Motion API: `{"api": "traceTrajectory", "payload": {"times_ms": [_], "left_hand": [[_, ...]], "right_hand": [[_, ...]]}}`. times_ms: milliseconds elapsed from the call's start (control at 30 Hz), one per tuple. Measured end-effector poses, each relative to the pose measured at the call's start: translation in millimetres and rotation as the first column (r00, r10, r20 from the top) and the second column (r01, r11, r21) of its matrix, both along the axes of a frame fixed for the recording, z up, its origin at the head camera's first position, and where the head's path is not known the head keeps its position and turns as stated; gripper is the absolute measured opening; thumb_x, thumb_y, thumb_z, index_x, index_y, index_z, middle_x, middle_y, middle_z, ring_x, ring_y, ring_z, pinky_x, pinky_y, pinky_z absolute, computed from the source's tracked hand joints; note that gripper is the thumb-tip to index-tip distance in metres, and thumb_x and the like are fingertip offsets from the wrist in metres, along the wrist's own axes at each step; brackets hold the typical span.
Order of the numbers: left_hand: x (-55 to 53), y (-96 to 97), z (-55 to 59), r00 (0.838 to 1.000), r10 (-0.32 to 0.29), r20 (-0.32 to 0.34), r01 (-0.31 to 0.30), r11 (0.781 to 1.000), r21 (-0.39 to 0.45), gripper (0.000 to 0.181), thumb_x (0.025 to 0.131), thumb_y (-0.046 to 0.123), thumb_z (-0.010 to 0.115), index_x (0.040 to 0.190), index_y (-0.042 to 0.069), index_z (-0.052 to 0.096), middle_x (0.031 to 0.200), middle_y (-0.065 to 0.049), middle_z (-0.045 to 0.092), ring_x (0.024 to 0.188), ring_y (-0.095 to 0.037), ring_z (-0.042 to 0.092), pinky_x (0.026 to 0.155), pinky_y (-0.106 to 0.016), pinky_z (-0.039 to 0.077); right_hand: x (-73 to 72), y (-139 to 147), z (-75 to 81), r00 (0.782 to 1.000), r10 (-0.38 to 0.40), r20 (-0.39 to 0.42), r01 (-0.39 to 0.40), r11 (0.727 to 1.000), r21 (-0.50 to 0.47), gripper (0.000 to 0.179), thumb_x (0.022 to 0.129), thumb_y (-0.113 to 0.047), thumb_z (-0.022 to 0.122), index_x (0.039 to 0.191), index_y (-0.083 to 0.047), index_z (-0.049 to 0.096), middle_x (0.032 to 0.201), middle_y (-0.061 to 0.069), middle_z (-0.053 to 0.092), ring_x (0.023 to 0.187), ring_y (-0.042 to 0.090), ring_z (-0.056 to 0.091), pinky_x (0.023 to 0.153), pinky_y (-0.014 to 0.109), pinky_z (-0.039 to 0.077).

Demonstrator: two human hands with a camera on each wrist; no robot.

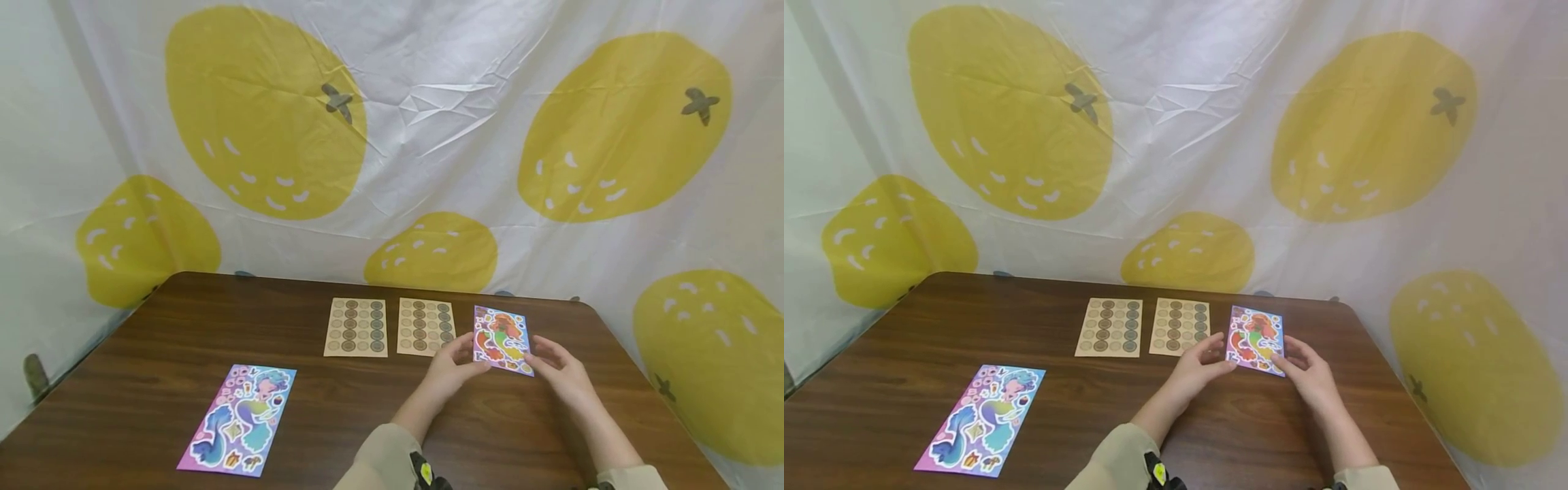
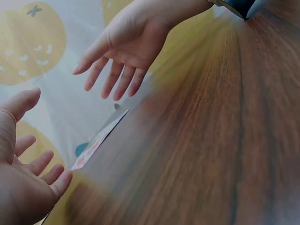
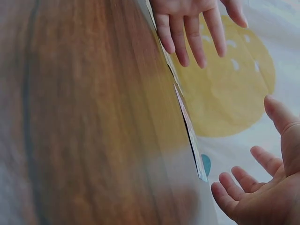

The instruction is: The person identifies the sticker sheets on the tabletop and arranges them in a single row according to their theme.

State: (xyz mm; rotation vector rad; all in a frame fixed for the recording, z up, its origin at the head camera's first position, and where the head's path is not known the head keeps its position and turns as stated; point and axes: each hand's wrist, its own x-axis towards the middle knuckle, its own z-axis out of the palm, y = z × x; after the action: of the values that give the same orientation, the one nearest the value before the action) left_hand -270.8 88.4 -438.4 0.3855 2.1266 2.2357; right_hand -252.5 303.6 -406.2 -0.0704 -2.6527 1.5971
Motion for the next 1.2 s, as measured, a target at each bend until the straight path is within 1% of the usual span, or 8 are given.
{"api": "traceTrajectory", "payload": {"times_ms": [100,167,367,567,733,867,1000,1200], "left_hand": [[-1.5,3.5,-0.6,1.000,0.011,-0.006,-0.011,1.000,0.019,0.058,0.079,0.009,0.075,0.133,0.002,0.054,0.123,-0.016,0.058,0.114,-0.033,0.050,0.093,-0.043,0.043],[-2.9,6.3,-1.6,1.000,0.021,-0.021,-0.021,0.999,0.027,0.060,0.080,0.008,0.075,0.134,-0.001,0.052,0.125,-0.019,0.057,0.115,-0.035,0.051,0.096,-0.045,0.042],[-4.2,16.7,-3.2,0.997,0.043,-0.065,-0.040,0.998,0.052,0.061,0.081,0.005,0.073,0.136,-0.005,0.048,0.129,-0.021,0.055,0.120,-0.037,0.050,0.102,-0.047,0.038],[-2.2,23.0,-4.9,0.997,0.041,-0.058,-0.039,0.998,0.047,0.065,0.081,0.008,0.074,0.138,-0.004,0.045,0.135,-0.021,0.049,0.120,-0.037,0.049,0.100,-0.043,0.041],[-2.6,26.0,-7.7,0.998,0.046,-0.052,-0.045,0.999,0.018,0.068,0.080,0.010,0.075,0.139,-0.004,0.044,0.137,-0.018,0.048,0.123,-0.035,0.047,0.101,-0.041,0.040],[-4.0,26.6,-8.9,0.999,0.029,-0.042,-0.028,0.999,0.029,0.069,0.081,0.010,0.074,0.141,-0.004,0.042,0.139,-0.020,0.046,0.121,-0.036,0.049,0.099,-0.040,0.042],[-5.4,26.5,-9.9,1.000,0.001,-0.029,0.001,0.998,0.056,0.071,0.082,0.008,0.073,0.142,-0.004,0.038,0.139,-0.022,0.045,0.119,-0.037,0.051,0.097,-0.039,0.045],[-5.8,26.7,-9.3,0.999,-0.045,0.013,0.043,0.995,0.087,0.072,0.083,0.006,0.071,0.144,-0.003,0.036,0.140,-0.021,0.045,0.124,-0.034,0.048,0.101,-0.037,0.040]], "right_hand": [[-1.2,2.1,-1.3,1.000,-0.009,0.028,0.008,1.000,0.010,0.075,0.092,-0.040,0.062,0.148,-0.002,0.029,0.146,0.028,0.031,0.133,0.045,0.030,0.106,0.059,0.025],[-2.1,3.7,-2.1,0.999,-0.012,0.040,0.011,1.000,0.010,0.076,0.093,-0.040,0.062,0.149,-0.003,0.028,0.147,0.028,0.030,0.134,0.044,0.030,0.106,0.057,0.028],[-1.6,7.5,-3.9,0.999,-0.005,0.049,0.005,1.000,0.003,0.076,0.094,-0.040,0.060,0.149,-0.001,0.026,0.148,0.028,0.029,0.133,0.041,0.033,0.098,0.038,0.043],[-3.6,9.2,-5.6,0.999,-0.002,0.053,0.004,0.999,-0.032,0.083,0.091,-0.046,0.062,0.150,-0.001,0.024,0.149,0.029,0.025,0.133,0.040,0.032,0.100,0.040,0.041],[-4.6,10.0,-9.4,0.998,0.005,0.067,0.003,0.994,-0.108,0.078,0.095,-0.036,0.060,0.151,0.000,0.020,0.150,0.030,0.021,0.134,0.039,0.031,0.100,0.033,0.041],[-4.6,9.9,-10.4,0.998,0.021,0.065,-0.010,0.987,-0.162,0.074,0.097,-0.029,0.058,0.151,0.001,0.018,0.150,0.031,0.018,0.133,0.039,0.031,0.100,0.031,0.040],[-4.9,9.9,-10.2,0.997,0.036,0.061,-0.025,0.984,-0.176,0.074,0.097,-0.030,0.057,0.151,0.001,0.016,0.150,0.032,0.017,0.133,0.039,0.032,0.099,0.028,0.040],[-5.9,9.6,-10.6,0.997,0.059,0.052,-0.046,0.975,-0.219,0.071,0.099,-0.027,0.055,0.151,0.002,0.015,0.150,0.032,0.018,0.128,0.033,0.039,0.097,0.025,0.042]]}}
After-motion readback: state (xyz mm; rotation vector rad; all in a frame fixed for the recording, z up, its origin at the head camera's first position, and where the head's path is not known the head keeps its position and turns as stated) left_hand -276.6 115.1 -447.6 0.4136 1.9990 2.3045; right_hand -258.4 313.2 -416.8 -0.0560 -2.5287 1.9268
